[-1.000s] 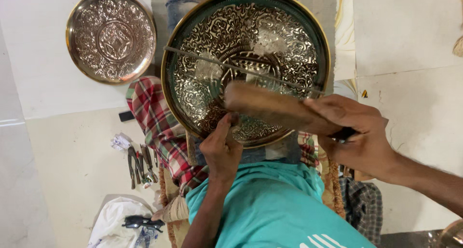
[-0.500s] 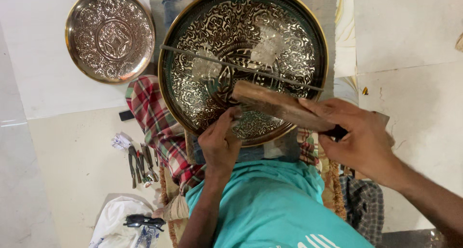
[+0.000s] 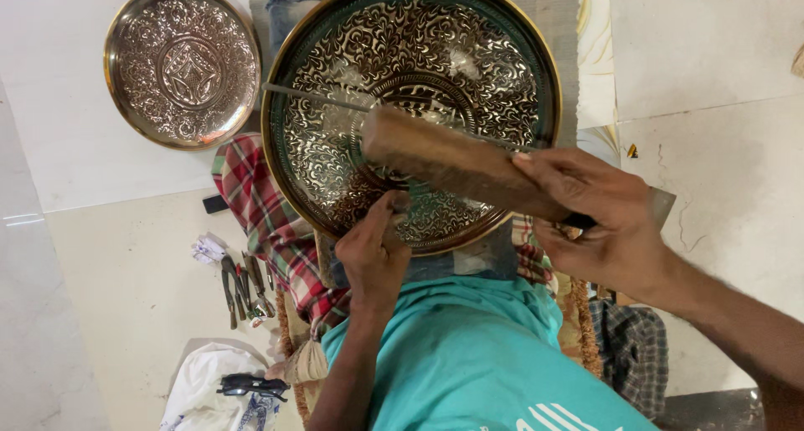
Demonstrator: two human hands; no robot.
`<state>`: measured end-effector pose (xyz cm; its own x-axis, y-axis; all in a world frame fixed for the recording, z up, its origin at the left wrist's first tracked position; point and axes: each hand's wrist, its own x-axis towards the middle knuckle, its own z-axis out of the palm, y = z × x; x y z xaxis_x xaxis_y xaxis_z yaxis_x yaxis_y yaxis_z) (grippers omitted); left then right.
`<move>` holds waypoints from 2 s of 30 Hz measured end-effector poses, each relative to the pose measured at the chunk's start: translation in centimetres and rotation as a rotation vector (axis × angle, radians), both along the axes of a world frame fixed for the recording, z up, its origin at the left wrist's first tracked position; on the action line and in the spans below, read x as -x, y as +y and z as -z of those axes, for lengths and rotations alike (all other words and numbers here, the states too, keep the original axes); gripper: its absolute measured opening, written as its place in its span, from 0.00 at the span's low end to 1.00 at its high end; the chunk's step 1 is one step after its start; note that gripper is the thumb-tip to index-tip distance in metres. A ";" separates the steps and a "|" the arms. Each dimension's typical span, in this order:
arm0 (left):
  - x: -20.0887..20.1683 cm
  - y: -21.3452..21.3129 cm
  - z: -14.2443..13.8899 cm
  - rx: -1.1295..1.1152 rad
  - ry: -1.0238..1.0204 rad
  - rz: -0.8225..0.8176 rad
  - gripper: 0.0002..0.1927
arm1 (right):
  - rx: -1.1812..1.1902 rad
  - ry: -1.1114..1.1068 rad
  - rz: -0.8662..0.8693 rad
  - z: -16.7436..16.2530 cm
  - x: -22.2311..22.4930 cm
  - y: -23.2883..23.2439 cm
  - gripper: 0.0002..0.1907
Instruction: The person embosses a decorative pattern into a brass plate using a metal chisel and a wooden mallet. They hold the chisel against the plate surface and strike it repeatedly to create raised designs.
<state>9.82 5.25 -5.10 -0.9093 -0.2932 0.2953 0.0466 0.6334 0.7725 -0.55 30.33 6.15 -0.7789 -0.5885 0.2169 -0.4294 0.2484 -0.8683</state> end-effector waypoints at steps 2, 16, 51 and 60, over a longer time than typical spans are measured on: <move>-0.3 0.0 0.5 0.040 -0.007 -0.006 0.18 | -0.423 0.275 -0.066 -0.3 0.4 0.0 0.40; 0.3 0.5 -0.4 -0.085 0.023 -0.063 0.20 | -0.580 0.427 -0.007 -0.4 1.5 -0.3 0.37; 3.1 -1.5 -2.9 -0.174 -0.114 0.328 0.23 | 0.243 -0.385 0.629 7.6 -13.2 -0.4 0.17; 2.9 -1.4 -1.5 -0.011 -0.031 0.292 0.22 | -0.328 -0.256 0.469 3.2 -6.3 0.1 0.21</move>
<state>6.97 3.83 -3.57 -0.9642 -0.0207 0.2643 0.2019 0.5883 0.7830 5.75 30.42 2.99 -0.9736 -0.1758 -0.1453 0.0018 0.6313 -0.7756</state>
